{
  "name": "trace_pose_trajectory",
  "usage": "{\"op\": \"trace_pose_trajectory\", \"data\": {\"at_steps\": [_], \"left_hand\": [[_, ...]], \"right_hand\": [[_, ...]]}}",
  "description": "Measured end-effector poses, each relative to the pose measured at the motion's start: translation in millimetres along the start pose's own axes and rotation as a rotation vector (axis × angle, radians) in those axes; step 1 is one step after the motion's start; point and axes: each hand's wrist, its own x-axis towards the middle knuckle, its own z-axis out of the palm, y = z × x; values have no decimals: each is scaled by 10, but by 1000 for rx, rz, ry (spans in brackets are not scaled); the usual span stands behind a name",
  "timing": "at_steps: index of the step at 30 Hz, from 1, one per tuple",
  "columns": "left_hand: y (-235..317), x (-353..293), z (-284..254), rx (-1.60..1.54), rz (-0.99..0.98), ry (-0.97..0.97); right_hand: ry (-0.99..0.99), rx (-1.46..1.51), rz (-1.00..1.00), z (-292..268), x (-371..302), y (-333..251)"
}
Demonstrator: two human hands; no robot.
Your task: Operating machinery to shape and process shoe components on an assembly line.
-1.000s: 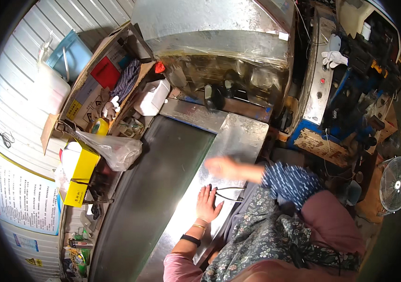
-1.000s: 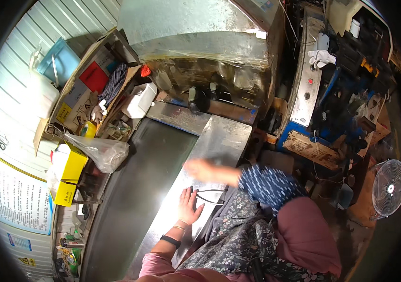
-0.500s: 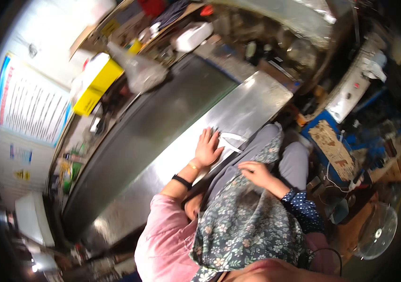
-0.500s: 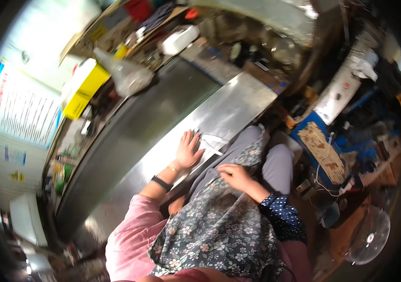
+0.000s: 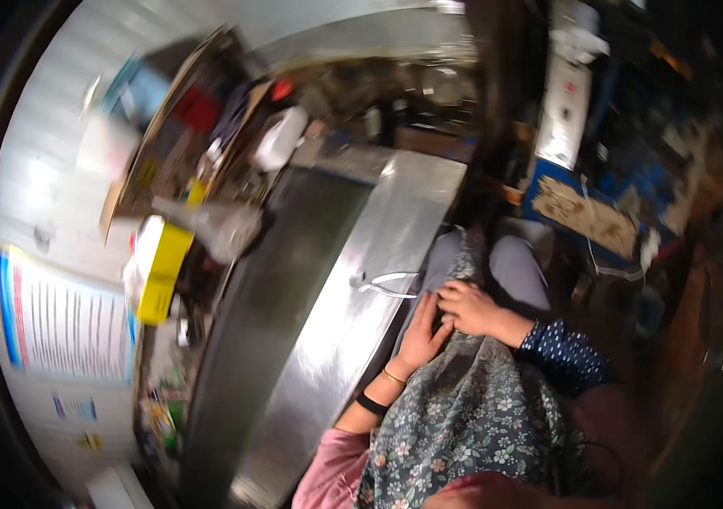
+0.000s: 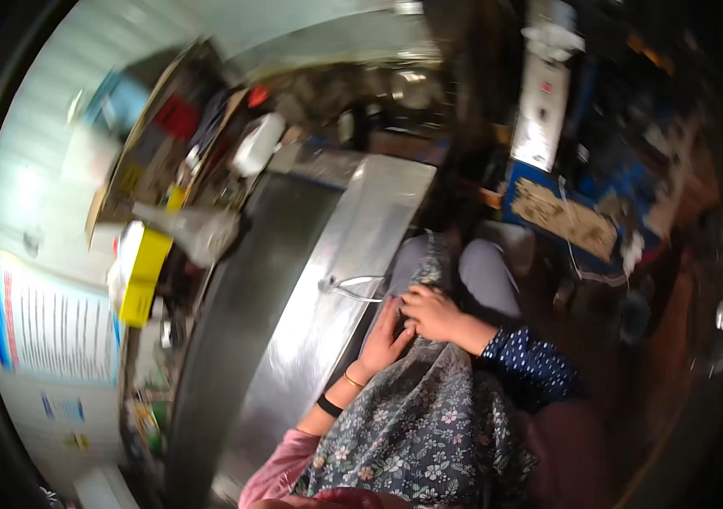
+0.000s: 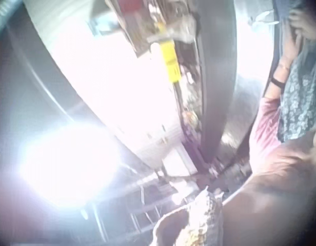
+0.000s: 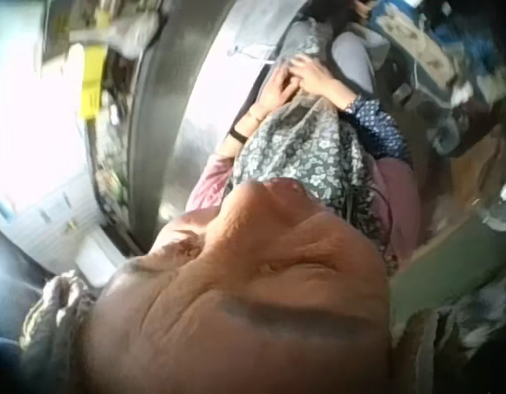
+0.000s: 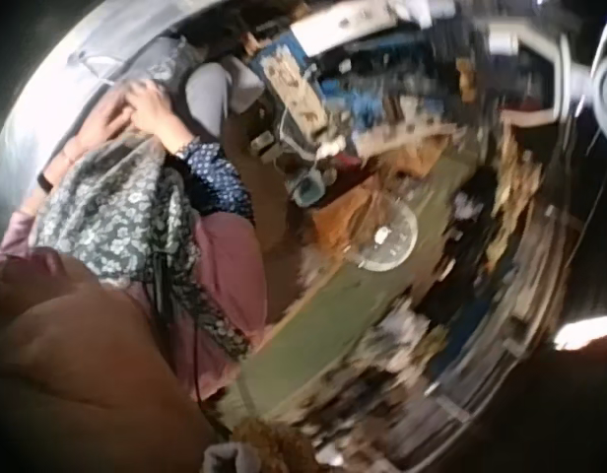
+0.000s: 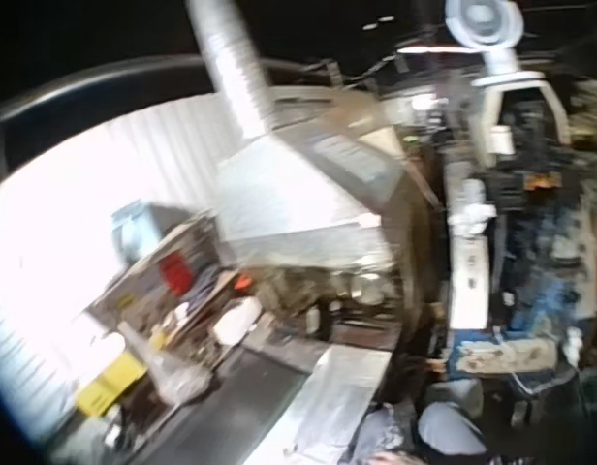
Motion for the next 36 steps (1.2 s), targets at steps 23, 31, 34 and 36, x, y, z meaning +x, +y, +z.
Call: {"op": "trace_pose_trajectory", "data": {"at_steps": [23,31,34,36], "left_hand": [[58,636,-998,-779,-294,496],[-268,-651,-563,118,-192,-231],[-286,-798,-386,-14,-227,-139],[-255,-810,-351,83,-193,-38]], "right_hand": [[352,-128,303,-552,559,322],[-1006,-175,382,46,556,220],[-306,64,207,-85,343,208],[-25,66,197,-217,146,163]]}}
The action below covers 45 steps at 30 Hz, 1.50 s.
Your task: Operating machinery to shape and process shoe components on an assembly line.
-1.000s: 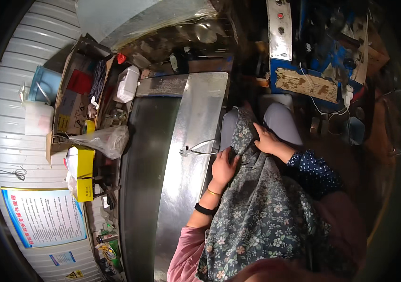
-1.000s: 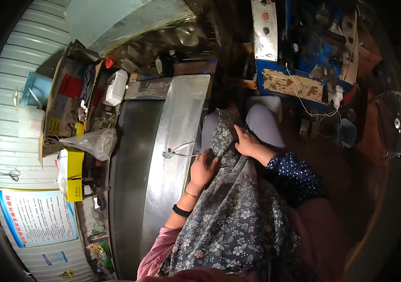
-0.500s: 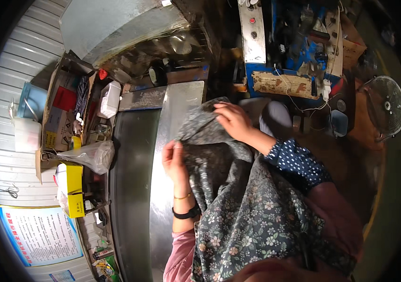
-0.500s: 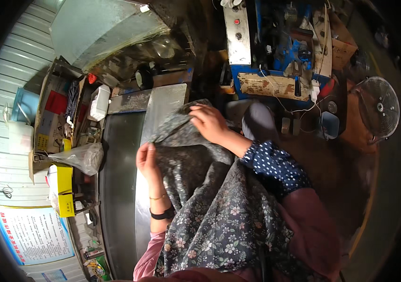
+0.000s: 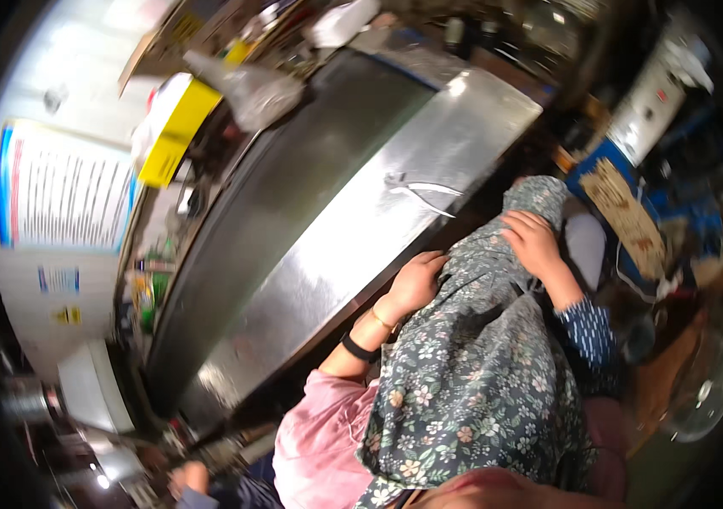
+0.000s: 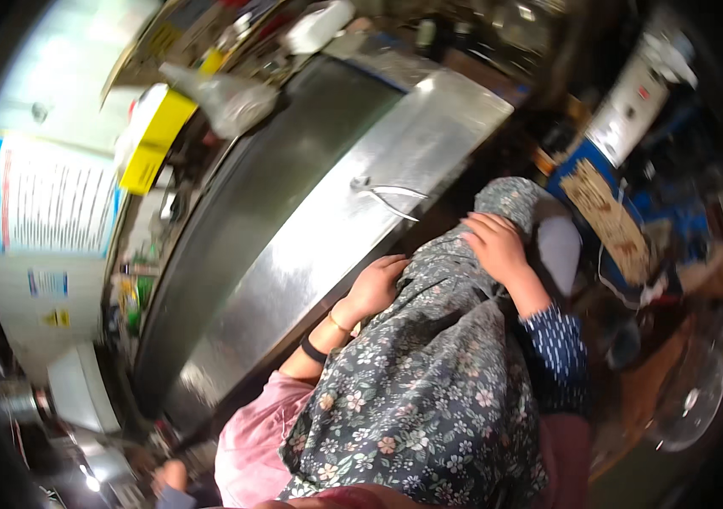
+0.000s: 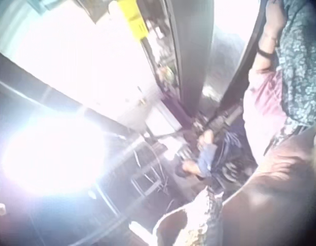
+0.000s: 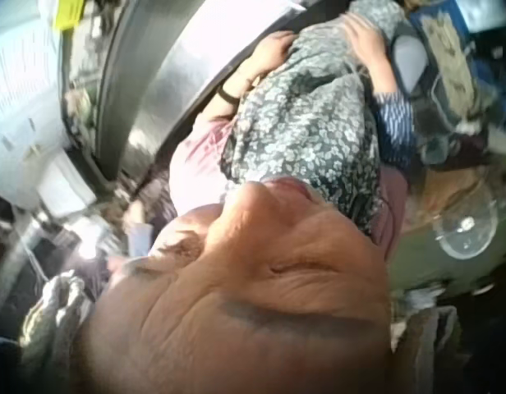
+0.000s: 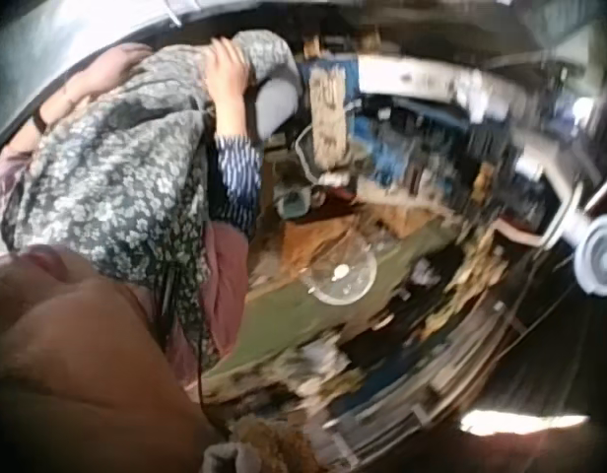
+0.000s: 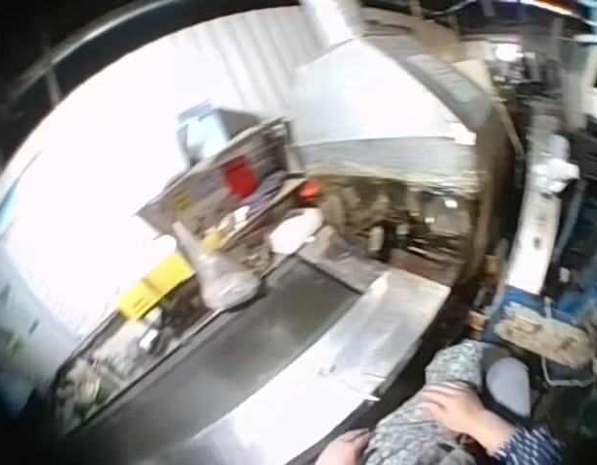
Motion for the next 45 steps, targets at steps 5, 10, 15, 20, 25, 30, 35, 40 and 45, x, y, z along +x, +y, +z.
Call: {"op": "trace_pose_trajectory", "data": {"at_steps": [5,10,15,20,25,30,35,40,45], "left_hand": [[18,52,-176,-83,-83,68],[-151,265,-272,64,-120,83],[-386,908,-4,240,43,147],[-506,1612,214,444,127,11],[-501,1836,265,332,278,124],[-458,1817,324,325,297,158],[-534,1868,345,342,284,144],[-633,1877,322,364,279,146],[-704,1898,301,374,255,130]], "right_hand": [[87,21,118,-43,-330,-61],[44,-43,36,126,-319,-51],[110,-129,20,200,-285,-38],[199,-155,2,252,-307,11],[267,-152,-22,311,-370,126],[320,-121,-40,322,-424,171],[335,-73,-28,326,-399,157],[275,-37,23,318,-324,142],[234,191,54,237,-289,244]]}}
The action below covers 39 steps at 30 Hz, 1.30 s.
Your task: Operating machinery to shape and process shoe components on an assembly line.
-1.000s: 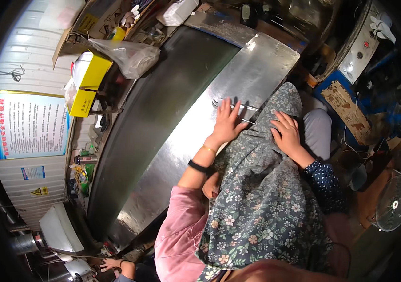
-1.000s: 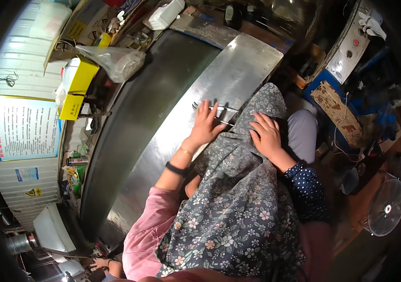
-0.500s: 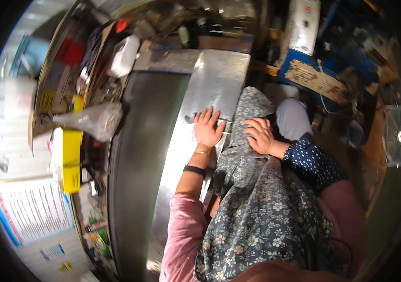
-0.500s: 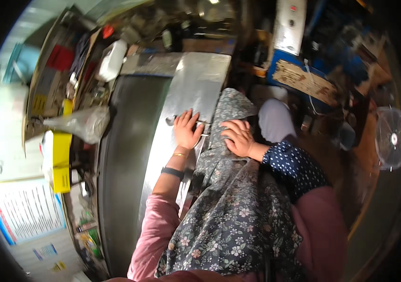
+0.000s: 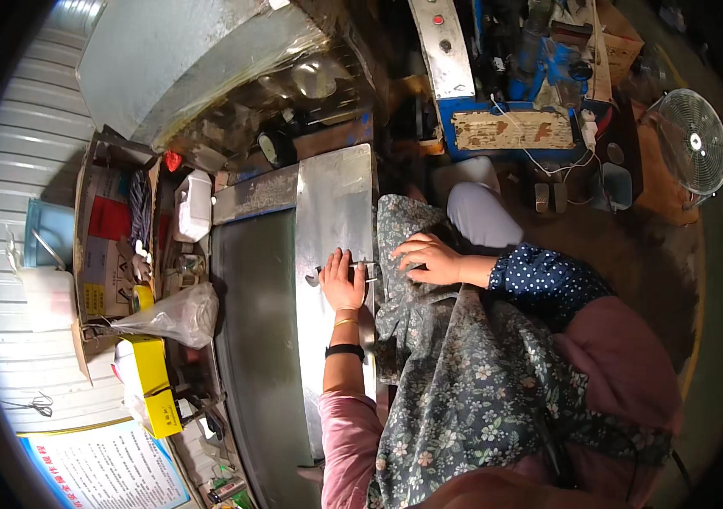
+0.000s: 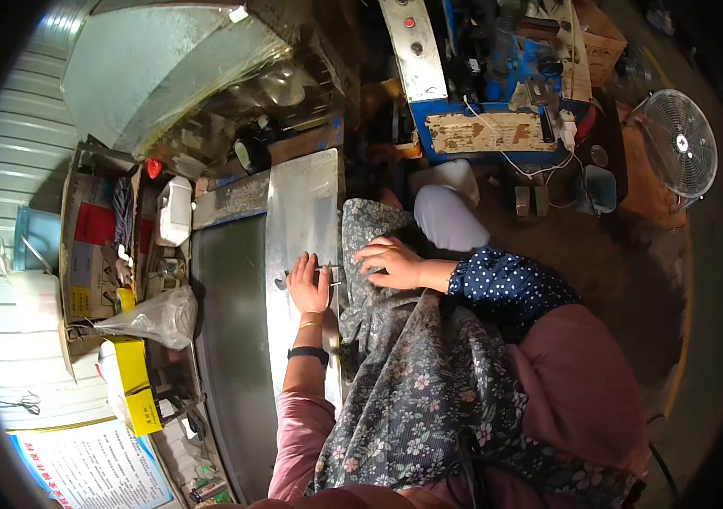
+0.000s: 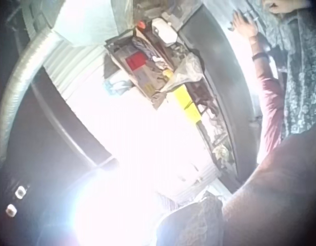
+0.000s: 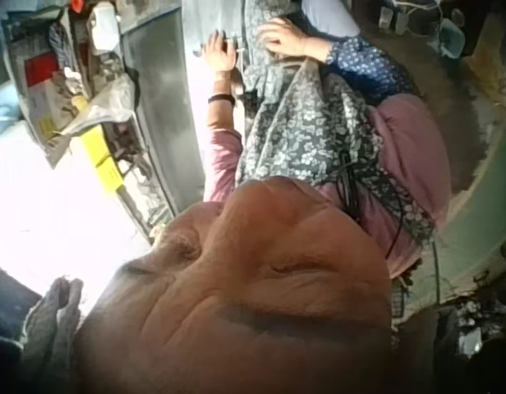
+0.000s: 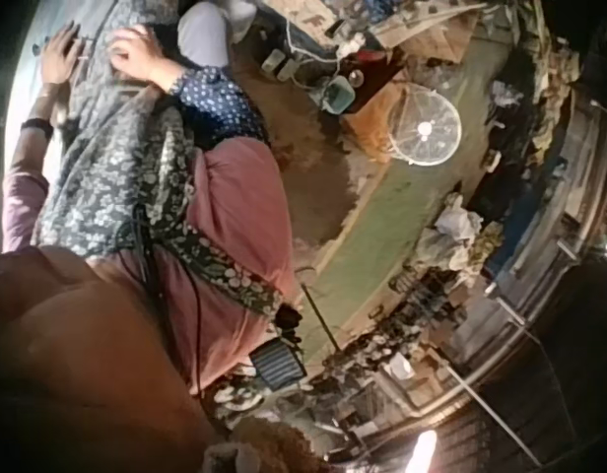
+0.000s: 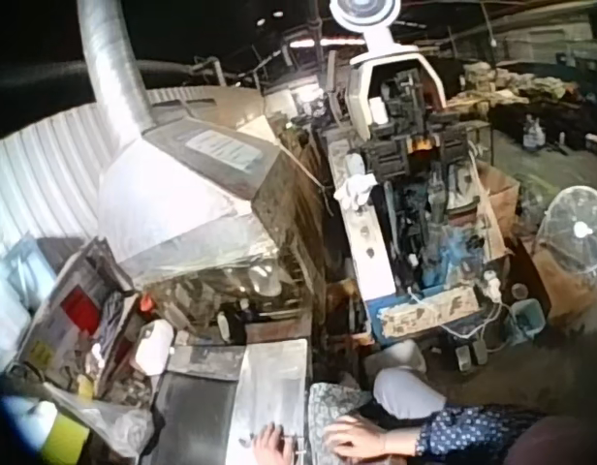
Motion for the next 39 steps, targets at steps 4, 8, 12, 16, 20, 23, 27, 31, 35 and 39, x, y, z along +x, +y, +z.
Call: {"op": "trace_pose_trajectory", "data": {"at_steps": [4,8,12,16,20,23,27,31,35,39], "left_hand": [[-36,1,-16,4,20,27],[-23,3,-27,44,24,9],[-12,8,-31,46,20,1],[-26,2,-34,30,45,33],[-28,-3,-42,39,49,33],[-19,2,-52,36,44,23],[-6,8,-67,38,29,3],[0,5,-69,34,45,22],[-6,4,-65,35,45,17],[-13,11,-65,48,32,-7]], "right_hand": [[-21,61,-84,-50,21,61],[-48,47,-80,-66,23,83],[-53,60,-88,-75,24,96],[-18,71,-132,-74,39,105],[-22,87,-133,-80,50,102],[-25,99,-136,-92,54,100],[-17,109,-147,-105,60,104],[-39,114,-124,-111,63,112],[-26,121,-146,-111,63,120],[-28,130,-145,-115,65,126]]}}
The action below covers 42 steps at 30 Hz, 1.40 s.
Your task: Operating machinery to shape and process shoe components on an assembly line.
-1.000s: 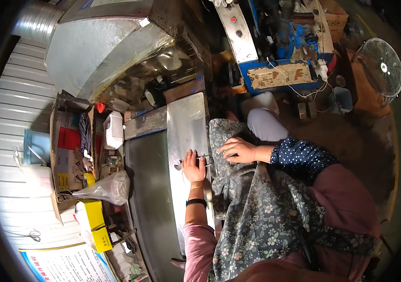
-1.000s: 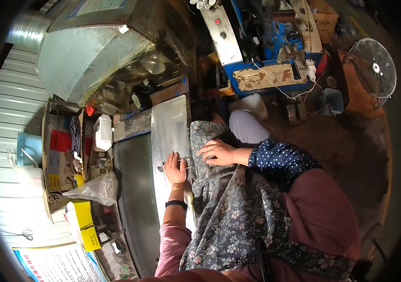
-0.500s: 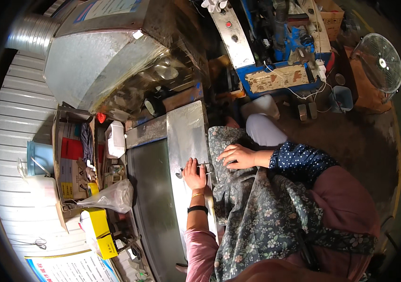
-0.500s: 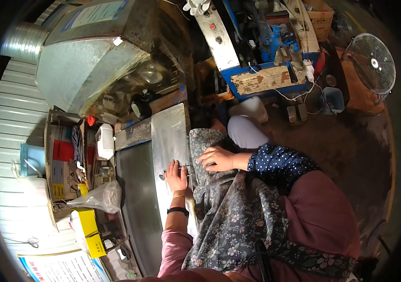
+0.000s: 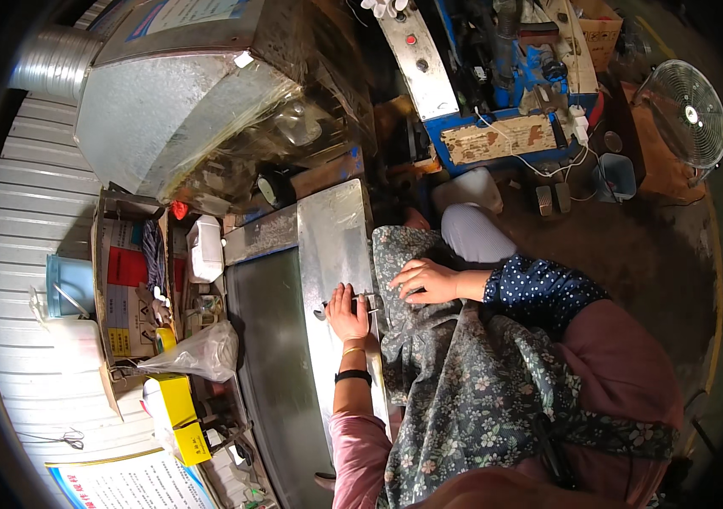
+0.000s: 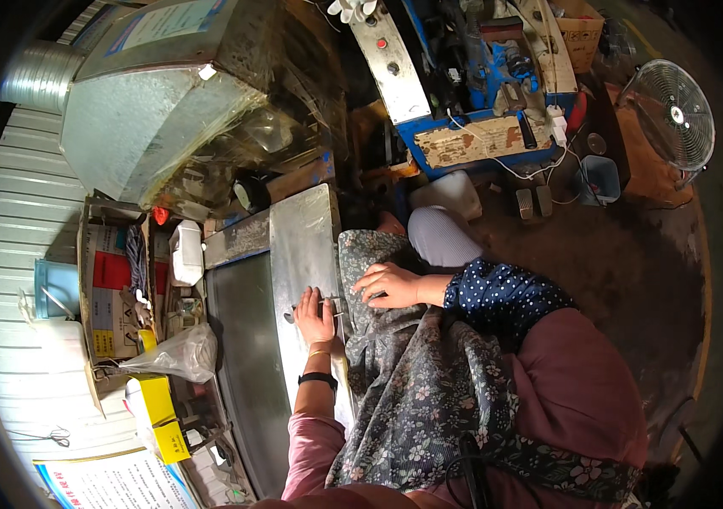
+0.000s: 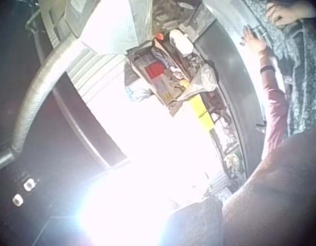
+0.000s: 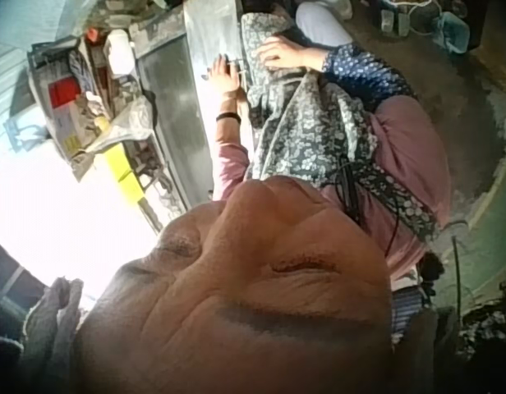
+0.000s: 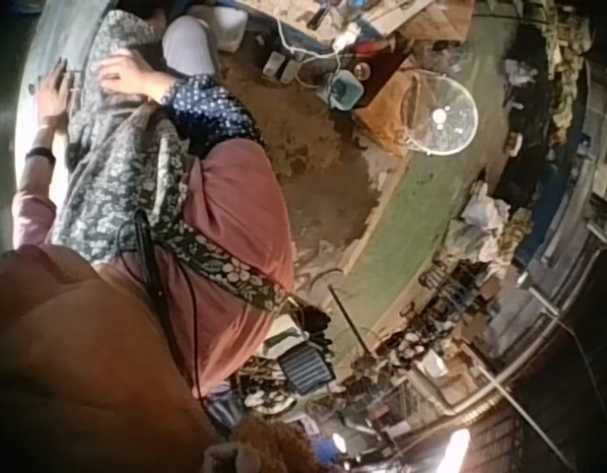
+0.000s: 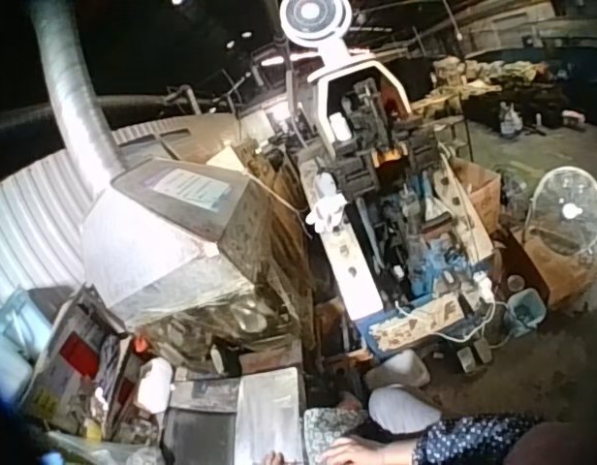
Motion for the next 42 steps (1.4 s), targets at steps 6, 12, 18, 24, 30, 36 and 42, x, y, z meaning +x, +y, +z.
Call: {"op": "trace_pose_trajectory", "data": {"at_steps": [6,12,18,24,30,36,42], "left_hand": [[-2,1,2,2,22,7],[-3,5,2,-13,17,17],[-8,9,5,-19,13,6],[6,14,-7,-9,38,22],[31,15,-19,-24,-1,-6],[49,14,-13,-9,-24,-15],[68,5,-17,-19,-26,-3]], "right_hand": [[-1,8,7,-8,-2,4],[12,12,-1,-2,0,19],[-3,7,-14,-5,-4,44],[-3,15,-22,-14,-1,55],[-5,10,-29,-39,1,47],[-15,10,-25,-62,6,47],[-8,15,-10,-86,7,25]]}}
